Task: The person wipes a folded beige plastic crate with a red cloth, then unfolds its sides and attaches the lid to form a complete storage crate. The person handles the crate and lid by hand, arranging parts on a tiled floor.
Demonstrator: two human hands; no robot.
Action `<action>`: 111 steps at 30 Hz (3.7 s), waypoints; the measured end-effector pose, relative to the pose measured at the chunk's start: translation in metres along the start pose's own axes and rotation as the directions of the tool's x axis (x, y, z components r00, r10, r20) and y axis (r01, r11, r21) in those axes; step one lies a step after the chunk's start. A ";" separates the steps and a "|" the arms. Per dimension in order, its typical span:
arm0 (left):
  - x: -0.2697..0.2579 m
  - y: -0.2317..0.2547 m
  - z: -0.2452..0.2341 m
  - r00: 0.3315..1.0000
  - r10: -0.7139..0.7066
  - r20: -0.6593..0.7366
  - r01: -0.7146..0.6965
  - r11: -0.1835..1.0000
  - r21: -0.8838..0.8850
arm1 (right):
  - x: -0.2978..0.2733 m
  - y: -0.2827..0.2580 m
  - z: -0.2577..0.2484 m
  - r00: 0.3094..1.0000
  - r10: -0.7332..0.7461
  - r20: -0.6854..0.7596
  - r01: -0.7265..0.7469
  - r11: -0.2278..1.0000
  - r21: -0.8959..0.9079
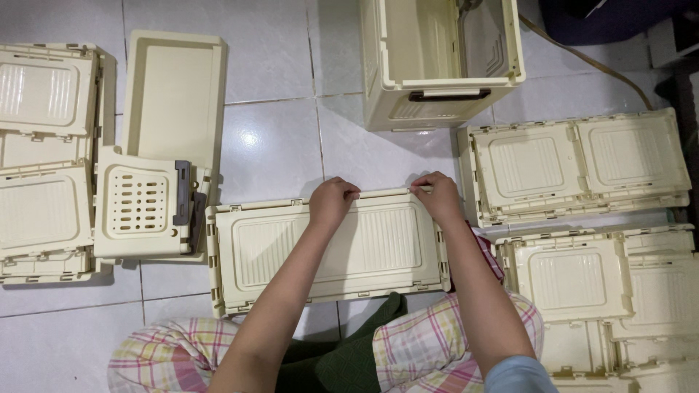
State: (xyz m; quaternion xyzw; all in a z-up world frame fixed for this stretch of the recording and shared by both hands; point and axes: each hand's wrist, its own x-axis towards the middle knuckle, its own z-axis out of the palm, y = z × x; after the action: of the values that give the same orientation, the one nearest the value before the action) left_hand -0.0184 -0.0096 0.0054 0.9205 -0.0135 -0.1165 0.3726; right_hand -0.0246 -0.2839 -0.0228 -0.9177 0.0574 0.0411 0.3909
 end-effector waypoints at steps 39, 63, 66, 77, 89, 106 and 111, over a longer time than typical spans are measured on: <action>-0.011 -0.018 -0.008 0.998 0.002 -0.063 0.015 0.962 0.273 | -0.021 -0.028 -0.005 0.981 -0.163 -0.105 0.126 0.948 -0.292; -0.046 -0.112 -0.091 0.998 -0.020 -0.059 0.031 0.981 0.194 | -0.041 -0.084 0.049 0.951 -0.307 0.036 0.287 0.834 -0.472; -0.047 -0.110 -0.090 0.999 -0.012 -0.052 0.023 0.976 0.215 | -0.050 -0.123 0.093 0.947 -0.301 0.113 0.322 0.886 -0.335; -0.053 -0.105 -0.087 0.989 0.013 -0.150 0.017 0.980 0.197 | -0.060 -0.193 0.162 0.994 -0.104 -0.015 0.096 0.955 -0.282; -0.044 -0.123 -0.100 0.992 0.119 0.042 -0.125 0.969 0.213 | -0.069 -0.189 0.164 0.959 -0.280 -0.035 0.248 0.896 -0.369; -0.034 -0.159 -0.177 0.969 -0.081 0.233 -0.016 0.922 0.387 | -0.069 -0.184 0.171 0.943 -0.326 -0.070 0.271 0.871 -0.410; -0.042 -0.166 -0.166 0.993 0.051 0.106 -0.093 0.895 0.436 | -0.065 -0.186 0.175 0.937 -0.347 -0.052 0.292 0.854 -0.430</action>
State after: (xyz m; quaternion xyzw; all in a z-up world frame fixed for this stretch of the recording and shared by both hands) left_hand -0.0323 0.2284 0.0149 0.9735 -0.0906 -0.1384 0.1579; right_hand -0.0690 -0.0253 -0.0032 -0.9770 -0.0813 -0.0719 0.1835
